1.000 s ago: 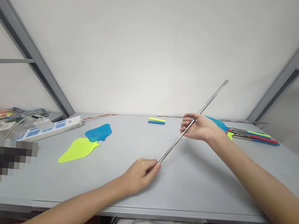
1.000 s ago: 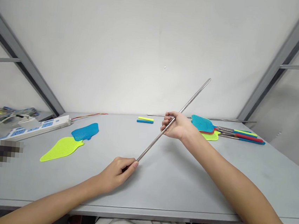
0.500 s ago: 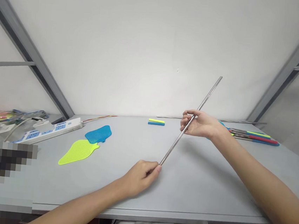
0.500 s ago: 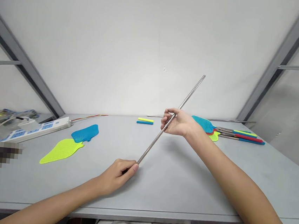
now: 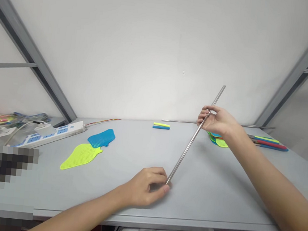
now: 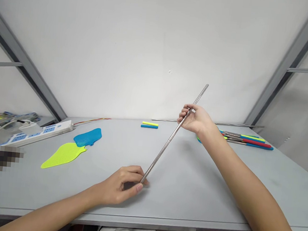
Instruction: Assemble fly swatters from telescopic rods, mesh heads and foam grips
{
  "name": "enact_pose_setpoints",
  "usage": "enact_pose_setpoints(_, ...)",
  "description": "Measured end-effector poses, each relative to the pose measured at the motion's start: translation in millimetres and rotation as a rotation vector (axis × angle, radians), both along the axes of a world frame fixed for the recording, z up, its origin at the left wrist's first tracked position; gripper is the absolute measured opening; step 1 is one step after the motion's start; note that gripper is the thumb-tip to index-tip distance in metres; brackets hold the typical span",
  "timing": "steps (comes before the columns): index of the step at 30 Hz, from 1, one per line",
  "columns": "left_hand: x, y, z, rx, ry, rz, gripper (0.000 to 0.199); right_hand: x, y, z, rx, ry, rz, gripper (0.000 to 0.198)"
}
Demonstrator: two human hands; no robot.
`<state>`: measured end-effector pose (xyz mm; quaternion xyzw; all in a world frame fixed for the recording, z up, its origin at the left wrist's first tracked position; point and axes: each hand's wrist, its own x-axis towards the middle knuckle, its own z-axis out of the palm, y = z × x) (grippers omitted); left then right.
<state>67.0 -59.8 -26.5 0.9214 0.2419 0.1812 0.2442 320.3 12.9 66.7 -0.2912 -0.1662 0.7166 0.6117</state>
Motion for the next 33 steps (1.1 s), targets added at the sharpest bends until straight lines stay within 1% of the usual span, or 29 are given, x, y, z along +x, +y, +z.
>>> enact_pose_setpoints(3, -2, -3, 4.0, -0.007, -0.047, -0.089, 0.030, -1, 0, 0, 0.021, 0.000, -0.029, 0.013)
enact_pose_setpoints(6, -4, -3, 3.7, 0.013, -0.069, -0.142, 0.039, -6, 0, -3, 0.009, 0.010, -0.016, 0.013)
enact_pose_setpoints(9, -7, 0, 0.3, 0.059, -0.141, -0.229, 0.055, -12, 3, -10, -0.053, 0.039, -0.036, 0.015)
enact_pose_setpoints(11, -9, 2, -1.2, 0.109, -0.214, -0.262, 0.063, -15, 6, -17, -0.113, 0.068, -0.054, 0.016)
enact_pose_setpoints(13, -11, 3, -0.8, 0.138, -0.247, -0.278, 0.063, -18, 10, -24, -0.164, 0.104, -0.061, 0.017)
enact_pose_setpoints(16, -10, 3, 2.1, 0.116, -0.249, -0.291, 0.059, -22, 14, -34, -0.217, 0.133, -0.070, 0.018)
enact_pose_setpoints(19, -9, 1, 3.4, 0.090, -0.258, -0.293, 0.059, -24, 15, -39, -0.230, 0.139, -0.080, 0.018)
enact_pose_setpoints(23, -10, 2, -1.7, 0.075, -0.210, -0.291, 0.049, -29, 13, -42, -0.229, 0.159, -0.089, 0.021)
enact_pose_setpoints(26, -11, 4, -9.6, 0.041, -0.283, -0.216, 0.044, -34, 10, -42, -0.221, 0.182, -0.108, 0.022)
enact_pose_setpoints(27, -11, 4, -12.2, 0.024, -0.341, -0.164, 0.044, -35, 10, -42, -0.217, 0.190, -0.118, 0.022)
enact_pose_setpoints(30, -9, 5, -16.9, 0.036, -0.519, 0.002, 0.046, -38, 7, -42, -0.199, 0.211, -0.152, 0.022)
enact_pose_setpoints(33, -4, 6, -16.0, 0.022, -0.586, 0.195, 0.051, -42, 3, -39, -0.177, 0.222, -0.167, 0.020)
